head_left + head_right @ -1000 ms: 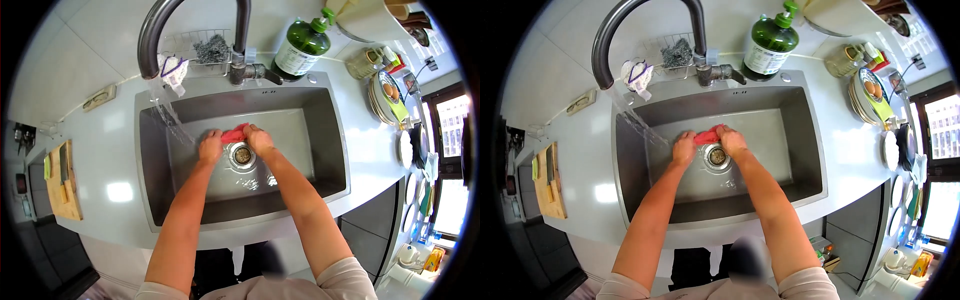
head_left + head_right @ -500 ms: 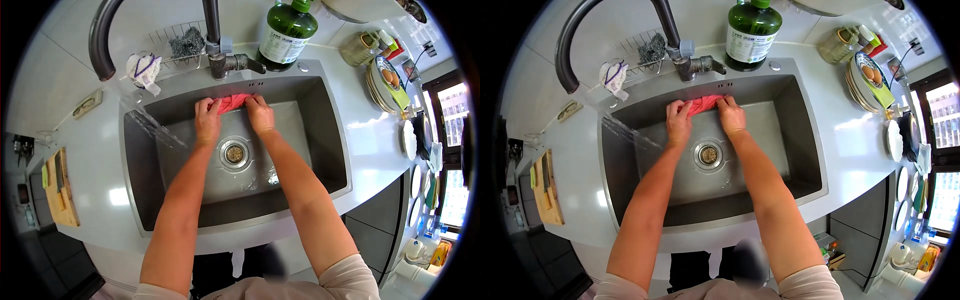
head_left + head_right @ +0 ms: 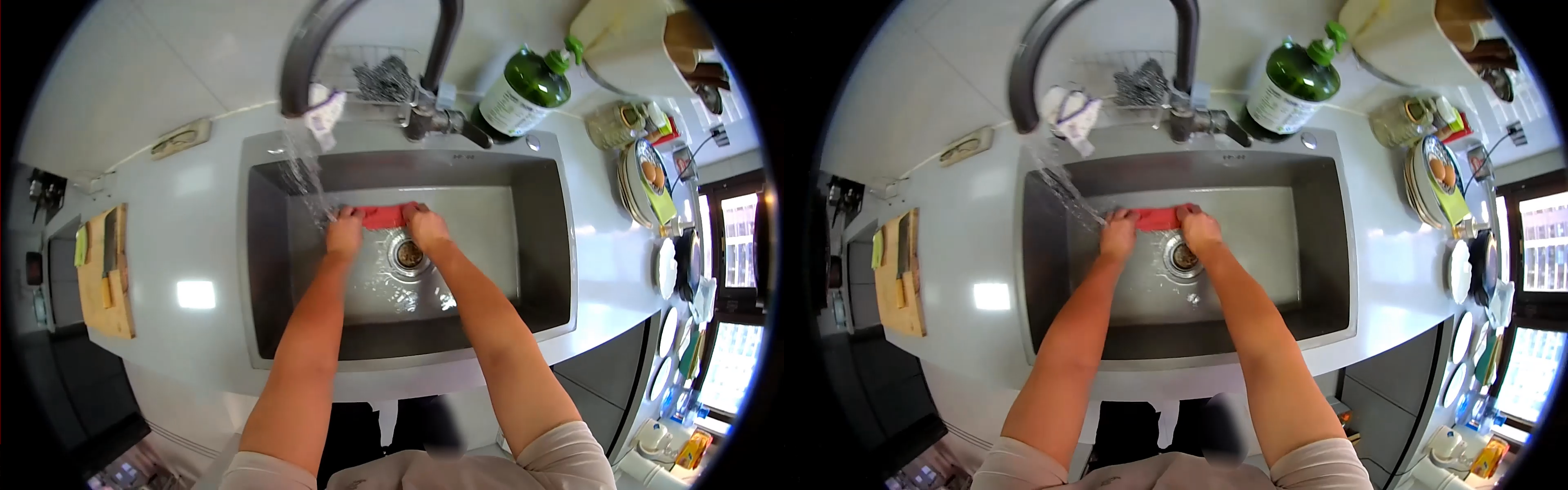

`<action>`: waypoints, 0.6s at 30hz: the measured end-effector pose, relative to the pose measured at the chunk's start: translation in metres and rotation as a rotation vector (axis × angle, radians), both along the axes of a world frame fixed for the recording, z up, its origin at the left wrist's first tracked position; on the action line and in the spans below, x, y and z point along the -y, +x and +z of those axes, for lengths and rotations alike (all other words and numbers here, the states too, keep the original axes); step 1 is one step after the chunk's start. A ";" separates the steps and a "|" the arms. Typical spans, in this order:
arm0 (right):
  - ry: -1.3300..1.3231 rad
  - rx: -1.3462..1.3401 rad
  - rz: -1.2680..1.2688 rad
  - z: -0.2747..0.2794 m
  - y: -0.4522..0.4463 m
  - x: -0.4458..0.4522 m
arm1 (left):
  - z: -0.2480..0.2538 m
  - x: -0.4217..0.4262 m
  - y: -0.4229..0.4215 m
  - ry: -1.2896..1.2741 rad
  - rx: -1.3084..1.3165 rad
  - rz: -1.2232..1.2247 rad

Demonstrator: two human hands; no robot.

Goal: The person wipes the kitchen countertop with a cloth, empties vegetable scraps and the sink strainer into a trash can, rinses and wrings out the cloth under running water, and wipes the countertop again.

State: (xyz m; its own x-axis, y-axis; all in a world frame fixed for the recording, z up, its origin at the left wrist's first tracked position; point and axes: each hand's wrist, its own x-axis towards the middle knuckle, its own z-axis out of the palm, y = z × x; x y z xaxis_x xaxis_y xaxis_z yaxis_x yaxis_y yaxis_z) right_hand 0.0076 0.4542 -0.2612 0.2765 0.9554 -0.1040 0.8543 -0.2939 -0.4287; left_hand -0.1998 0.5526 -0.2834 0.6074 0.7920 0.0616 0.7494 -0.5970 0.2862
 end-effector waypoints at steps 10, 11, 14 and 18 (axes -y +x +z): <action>0.599 -0.147 -0.003 0.059 -0.103 -0.036 | 0.076 -0.009 -0.073 0.067 0.823 0.477; 0.694 -0.153 -0.017 0.067 -0.108 -0.049 | 0.089 -0.019 -0.071 0.086 0.869 0.502; 0.845 -0.136 -0.047 0.086 -0.117 -0.081 | 0.113 -0.042 -0.053 0.270 0.976 0.500; 0.807 0.028 0.012 0.070 -0.119 -0.096 | 0.104 -0.070 -0.038 0.344 0.993 0.509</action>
